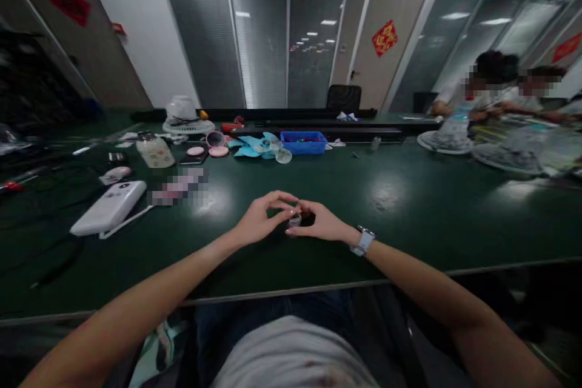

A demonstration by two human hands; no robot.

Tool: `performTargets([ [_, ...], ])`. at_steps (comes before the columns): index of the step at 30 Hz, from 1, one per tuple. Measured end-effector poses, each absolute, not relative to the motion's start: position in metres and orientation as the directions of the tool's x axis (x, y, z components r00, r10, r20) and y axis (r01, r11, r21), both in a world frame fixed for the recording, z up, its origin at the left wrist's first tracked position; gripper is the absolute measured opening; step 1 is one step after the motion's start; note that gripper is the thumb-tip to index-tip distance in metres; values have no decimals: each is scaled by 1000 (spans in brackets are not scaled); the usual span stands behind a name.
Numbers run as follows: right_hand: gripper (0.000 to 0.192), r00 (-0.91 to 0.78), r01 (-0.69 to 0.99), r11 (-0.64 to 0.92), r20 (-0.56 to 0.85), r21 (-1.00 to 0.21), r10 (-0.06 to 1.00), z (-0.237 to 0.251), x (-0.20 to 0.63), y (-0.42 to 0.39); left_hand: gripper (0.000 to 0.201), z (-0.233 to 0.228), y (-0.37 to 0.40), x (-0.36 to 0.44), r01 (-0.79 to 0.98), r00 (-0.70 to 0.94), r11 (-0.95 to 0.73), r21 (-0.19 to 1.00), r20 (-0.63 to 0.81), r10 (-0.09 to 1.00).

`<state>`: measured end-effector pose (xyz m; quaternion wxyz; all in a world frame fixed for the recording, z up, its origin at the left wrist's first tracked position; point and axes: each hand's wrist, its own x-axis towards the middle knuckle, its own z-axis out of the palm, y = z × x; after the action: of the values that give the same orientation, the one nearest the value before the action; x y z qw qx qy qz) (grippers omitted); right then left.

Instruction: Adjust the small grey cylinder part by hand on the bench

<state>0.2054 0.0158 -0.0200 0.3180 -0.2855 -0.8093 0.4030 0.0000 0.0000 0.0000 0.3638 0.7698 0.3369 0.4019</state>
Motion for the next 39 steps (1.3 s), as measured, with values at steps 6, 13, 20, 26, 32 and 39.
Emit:
performTargets([
  [6,36,-631,211,504,278,-837,725,-17,206,15,22,-1,4,1,236,376,-522,820,418,827],
  [13,35,-630,205,503,280,-839,724,-14,206,14,24,3,0,2,252,402,-543,801,424,812],
  [20,40,-640,208,495,266,-843,721,-16,208,15,30,2,-5,7,229,470,-533,815,387,793],
  [26,38,-628,215,495,269,-842,730,-18,208,16,26,-1,-4,11,236,391,-528,816,418,820],
  [32,35,-627,224,482,253,-847,737,-13,208,13,30,-3,17,-4,318,258,-502,805,436,862],
  [39,35,-624,243,471,235,-848,745,-9,207,11,21,-24,50,-35,539,205,-329,775,259,944],
])
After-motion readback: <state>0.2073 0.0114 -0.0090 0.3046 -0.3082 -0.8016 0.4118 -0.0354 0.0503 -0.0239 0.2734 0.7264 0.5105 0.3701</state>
